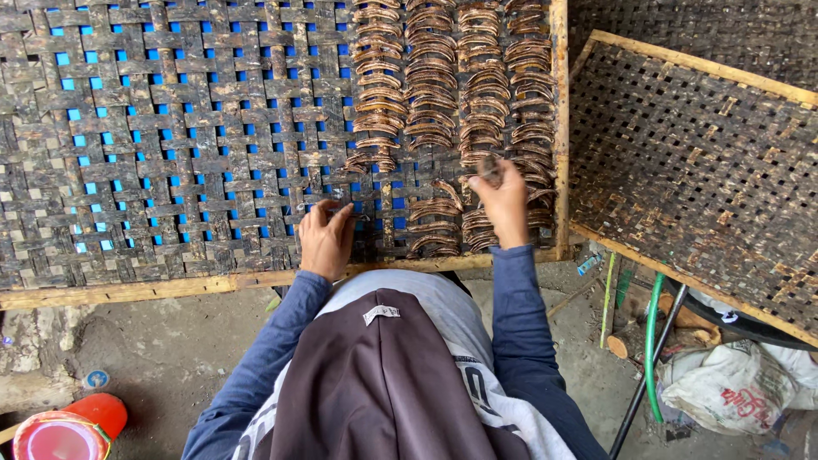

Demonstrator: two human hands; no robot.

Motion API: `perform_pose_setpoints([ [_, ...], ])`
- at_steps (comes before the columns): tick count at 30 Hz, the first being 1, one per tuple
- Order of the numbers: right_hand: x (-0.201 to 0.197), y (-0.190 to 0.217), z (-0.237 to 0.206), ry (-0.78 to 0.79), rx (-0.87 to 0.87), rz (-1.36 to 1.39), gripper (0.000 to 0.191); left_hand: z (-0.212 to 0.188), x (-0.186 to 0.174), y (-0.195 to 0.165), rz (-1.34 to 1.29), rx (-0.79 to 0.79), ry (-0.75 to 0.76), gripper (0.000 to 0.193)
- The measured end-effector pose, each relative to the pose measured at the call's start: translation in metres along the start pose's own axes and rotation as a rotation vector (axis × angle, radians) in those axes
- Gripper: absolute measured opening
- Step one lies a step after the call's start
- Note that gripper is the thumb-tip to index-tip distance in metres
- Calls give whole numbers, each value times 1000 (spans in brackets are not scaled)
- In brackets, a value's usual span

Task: The person sits in front of woven bamboo drying trays holding curved dried pods. They pick up loose pods, gather them in one hand, and place them one by one along the edge of the tray to form neat rows, occasionally reaching across the tray to collect scattered pieces.

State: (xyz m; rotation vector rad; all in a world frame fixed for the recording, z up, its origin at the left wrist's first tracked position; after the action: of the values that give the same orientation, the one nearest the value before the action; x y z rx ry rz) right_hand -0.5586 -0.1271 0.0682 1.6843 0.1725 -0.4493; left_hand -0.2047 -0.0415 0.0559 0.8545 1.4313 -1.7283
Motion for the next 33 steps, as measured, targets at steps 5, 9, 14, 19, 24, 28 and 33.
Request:
perform_pose_setpoints([
  [5,71,-6,-21,104,-219,-813,16,19,-1,-8,10,67,-19,31],
  [9,76,14,-34,55,-369,-880,14,17,3,-22,-71,151,17,29],
  [14,67,40,-39,161,-221,-724,29,19,19,-32,-222,137,169,25],
  [19,88,49,-54,328,-7,-64,32,32,45,-45,-1165,-213,537,57],
  [24,140,46,-77,250,-157,-84,55,39,46,-60,-1328,-290,522,98],
  [28,162,43,-86,204,-300,-120,81,34,60,-53,-1565,-500,386,83],
  [33,167,52,-100,533,31,523,90,34,81,-21,-1749,-784,279,43],
])
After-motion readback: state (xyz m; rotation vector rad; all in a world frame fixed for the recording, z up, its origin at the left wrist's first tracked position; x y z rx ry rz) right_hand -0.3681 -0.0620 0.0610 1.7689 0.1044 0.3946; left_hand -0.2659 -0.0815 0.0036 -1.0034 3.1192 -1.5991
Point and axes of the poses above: each hand's wrist, its own z-axis towards the middle knuckle, its own x-axis out of the palm, y = z × x, the point moved 4 cm from there along z, towards the middle knuckle, and after that the axes turned 8 degrees about z, right-handed, at the moved point
